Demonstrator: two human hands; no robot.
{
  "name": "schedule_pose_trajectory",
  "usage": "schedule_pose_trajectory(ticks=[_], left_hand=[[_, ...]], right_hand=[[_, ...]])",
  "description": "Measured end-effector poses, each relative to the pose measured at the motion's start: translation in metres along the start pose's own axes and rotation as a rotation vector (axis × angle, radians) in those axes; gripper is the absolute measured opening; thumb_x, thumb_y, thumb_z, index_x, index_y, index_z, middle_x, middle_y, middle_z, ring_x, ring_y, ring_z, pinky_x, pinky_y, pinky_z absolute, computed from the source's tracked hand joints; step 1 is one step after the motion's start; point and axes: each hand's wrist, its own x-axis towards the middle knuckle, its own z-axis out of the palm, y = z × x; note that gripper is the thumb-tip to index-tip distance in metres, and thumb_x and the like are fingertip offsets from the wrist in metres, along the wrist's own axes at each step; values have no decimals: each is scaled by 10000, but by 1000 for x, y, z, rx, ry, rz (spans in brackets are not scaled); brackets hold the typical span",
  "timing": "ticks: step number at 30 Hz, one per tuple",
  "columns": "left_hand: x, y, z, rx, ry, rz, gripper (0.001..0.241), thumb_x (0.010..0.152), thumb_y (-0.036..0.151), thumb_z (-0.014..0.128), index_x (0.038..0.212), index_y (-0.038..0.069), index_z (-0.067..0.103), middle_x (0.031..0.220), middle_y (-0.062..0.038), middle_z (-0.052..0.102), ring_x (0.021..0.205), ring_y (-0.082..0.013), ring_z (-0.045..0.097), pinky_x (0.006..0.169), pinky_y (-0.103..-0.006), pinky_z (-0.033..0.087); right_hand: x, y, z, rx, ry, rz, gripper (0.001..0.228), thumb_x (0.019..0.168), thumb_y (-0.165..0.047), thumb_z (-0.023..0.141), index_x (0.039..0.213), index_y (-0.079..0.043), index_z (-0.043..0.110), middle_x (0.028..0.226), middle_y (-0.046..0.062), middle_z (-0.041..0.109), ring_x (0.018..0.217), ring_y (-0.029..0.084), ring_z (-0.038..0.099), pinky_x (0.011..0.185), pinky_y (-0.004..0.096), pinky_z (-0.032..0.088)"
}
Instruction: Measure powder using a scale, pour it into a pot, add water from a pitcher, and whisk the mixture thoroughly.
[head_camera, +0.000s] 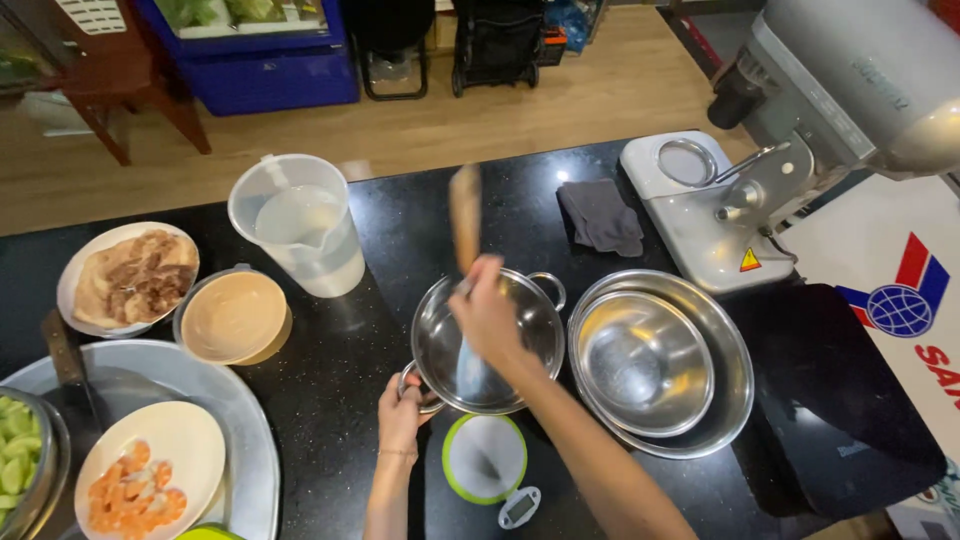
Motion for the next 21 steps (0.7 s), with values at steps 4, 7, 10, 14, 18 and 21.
schedule_pose_trajectory(ticks=[4, 7, 10, 14, 18, 21], left_hand=[[-21, -15, -37, -60, 95, 60, 146, 869, -60, 462, 921, 55, 536, 1068, -77, 676, 938, -241, 734, 749, -380, 628], [-37, -40, -92, -111, 188, 125, 195, 849, -73, 488, 975, 60, 557, 1054, -99, 650, 958, -257, 720, 767, -393, 614], [-64, -51, -118, -133, 243, 173, 239, 821, -84, 494, 1008, 57, 542, 1067, -99, 634, 1002, -266, 719, 805, -435, 627], [-106, -33, -96, -175, 281, 170, 293, 813, -63, 497, 1072, 65, 546, 1105, -85, 641, 1050, -275, 719, 847, -481, 630], [-108, -40, -86, -382, 245, 52, 365, 848, 18, 512, 1205, 66, 567, 1182, -125, 649, 1107, -304, 676, 911, -526, 598], [-105, -39, -85, -507, 153, 22, 412, 850, 21, 515, 1259, 56, 543, 1232, -176, 637, 1151, -348, 656, 978, -521, 564]], right_hand=[[50, -37, -107, 724, 436, 253, 332, 993, -79, 577, 1188, -66, 309, 778, 155, 600, 605, 278, 633, 526, 442, 529], [94, 23, -132, 167, 387, 117, 394, 987, -93, 609, 1267, -63, 332, 873, 200, 687, 754, 387, 710, 687, 507, 541], [130, 95, -58, -9, 50, 265, 595, 901, -129, 642, 1366, -47, 278, 1004, 242, 710, 925, 451, 701, 783, 556, 546], [116, 189, 96, -216, -312, 347, 923, 903, -182, 684, 1511, 29, 22, 1104, 305, 665, 1005, 473, 666, 862, 543, 538], [77, 179, 121, -288, -479, 495, 939, 908, -128, 651, 1595, -47, 17, 1243, 274, 646, 1128, 413, 674, 964, 482, 547], [70, 183, 132, -334, -444, 486, 930, 883, -139, 699, 1576, -65, 83, 1310, 273, 583, 1154, 412, 656, 954, 467, 554]])
